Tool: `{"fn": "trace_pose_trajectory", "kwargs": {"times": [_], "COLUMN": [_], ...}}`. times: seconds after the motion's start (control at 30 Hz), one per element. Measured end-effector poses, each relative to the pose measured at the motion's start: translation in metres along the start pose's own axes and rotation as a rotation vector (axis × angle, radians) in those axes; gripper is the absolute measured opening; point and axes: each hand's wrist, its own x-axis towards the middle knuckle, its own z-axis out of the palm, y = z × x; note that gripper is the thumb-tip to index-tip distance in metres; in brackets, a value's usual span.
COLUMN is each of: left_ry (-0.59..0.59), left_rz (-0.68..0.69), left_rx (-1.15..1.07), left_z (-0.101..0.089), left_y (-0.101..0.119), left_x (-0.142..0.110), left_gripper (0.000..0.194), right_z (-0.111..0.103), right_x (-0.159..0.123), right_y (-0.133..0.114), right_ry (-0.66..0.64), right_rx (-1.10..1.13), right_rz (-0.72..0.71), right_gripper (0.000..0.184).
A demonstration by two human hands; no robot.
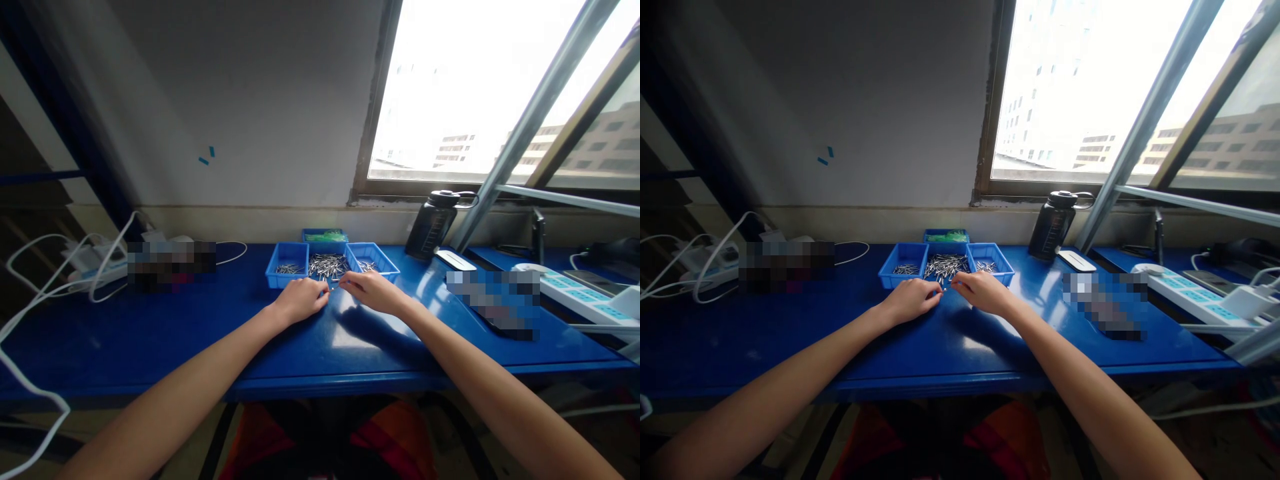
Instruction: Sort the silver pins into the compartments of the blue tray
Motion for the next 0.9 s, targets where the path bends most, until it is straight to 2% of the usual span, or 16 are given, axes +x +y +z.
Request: {"fn": "trace_pose_trajectory", "kwargs": {"times": [0.17,0.33,0.67,0.8,0.9], "left_ry": [0.077,0.128,0.130,0.191,0.191], "left_rz": [-0.055,0.067,0.197,0.199,0.159], "left_rx": [-0.037,-0.110,-0.142,-0.118,-0.116], "left_z": [-0.003,-0.004,-0.002,-0.004,-0.003], "left_y": [0.001,0.005,0.005,0.007,0.006], "left_x": [0.000,0.000,0.000,0.000,0.000], "left_gripper": [0.028,0.023,0.021,0.014,0.010], "right_z": [0.004,0.009,0.014,0.015,0.013], "right_x": [0.001,0.001,0.001,0.002,0.002], "right_y": [0.005,0.001,-0.001,0.000,0.001], "right_ry": [-0.069,-0.141,-0.142,-0.130,-0.116], "right_rx": [-0.034,-0.013,0.196,0.163,0.122], "right_rz": [0.023,0.014,0.029,0.036,0.043], "right_gripper": [0.024,0.023,0.025,0.025,0.024]}}
